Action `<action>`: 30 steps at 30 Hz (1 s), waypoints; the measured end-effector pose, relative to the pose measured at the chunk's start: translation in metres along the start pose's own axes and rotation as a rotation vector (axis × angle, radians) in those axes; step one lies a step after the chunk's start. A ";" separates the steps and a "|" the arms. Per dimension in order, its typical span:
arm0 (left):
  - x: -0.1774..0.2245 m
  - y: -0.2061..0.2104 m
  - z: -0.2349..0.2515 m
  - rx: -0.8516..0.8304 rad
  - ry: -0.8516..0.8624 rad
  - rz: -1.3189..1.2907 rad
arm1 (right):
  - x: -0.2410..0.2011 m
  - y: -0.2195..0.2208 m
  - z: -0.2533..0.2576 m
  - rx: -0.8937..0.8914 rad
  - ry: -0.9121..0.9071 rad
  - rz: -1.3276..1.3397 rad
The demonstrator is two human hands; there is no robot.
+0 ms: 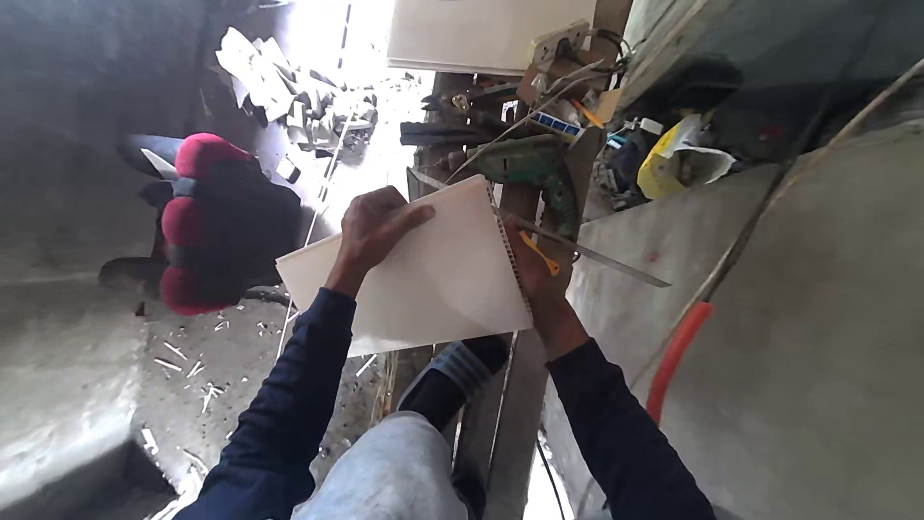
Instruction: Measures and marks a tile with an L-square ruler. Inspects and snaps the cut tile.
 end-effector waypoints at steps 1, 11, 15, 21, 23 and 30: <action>0.003 0.004 0.000 -0.015 0.013 -0.061 | 0.001 0.004 -0.005 -0.031 -0.044 0.100; 0.012 0.015 -0.002 -0.149 0.012 -0.222 | -0.002 -0.011 0.020 -0.023 -0.205 -0.008; 0.022 0.039 -0.003 -0.201 0.043 -0.406 | -0.034 -0.002 -0.011 0.036 -0.054 0.030; 0.032 0.042 -0.019 -0.236 0.054 -0.453 | 0.006 -0.017 0.017 0.231 -0.212 0.047; 0.033 0.033 -0.013 -0.221 0.050 -0.364 | 0.026 -0.064 0.048 0.397 -0.153 0.054; 0.024 0.017 -0.002 -0.098 -0.046 0.159 | 0.025 -0.197 0.060 0.908 -0.095 -0.117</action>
Point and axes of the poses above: each hand's wrist, its own z-axis towards the middle knuckle, its own y-axis out of the palm, x = y × z, the point moved 3 cm from there along z, towards the middle knuckle, and after that the axes turned 6 degrees about -z, right-handed, at the moved point
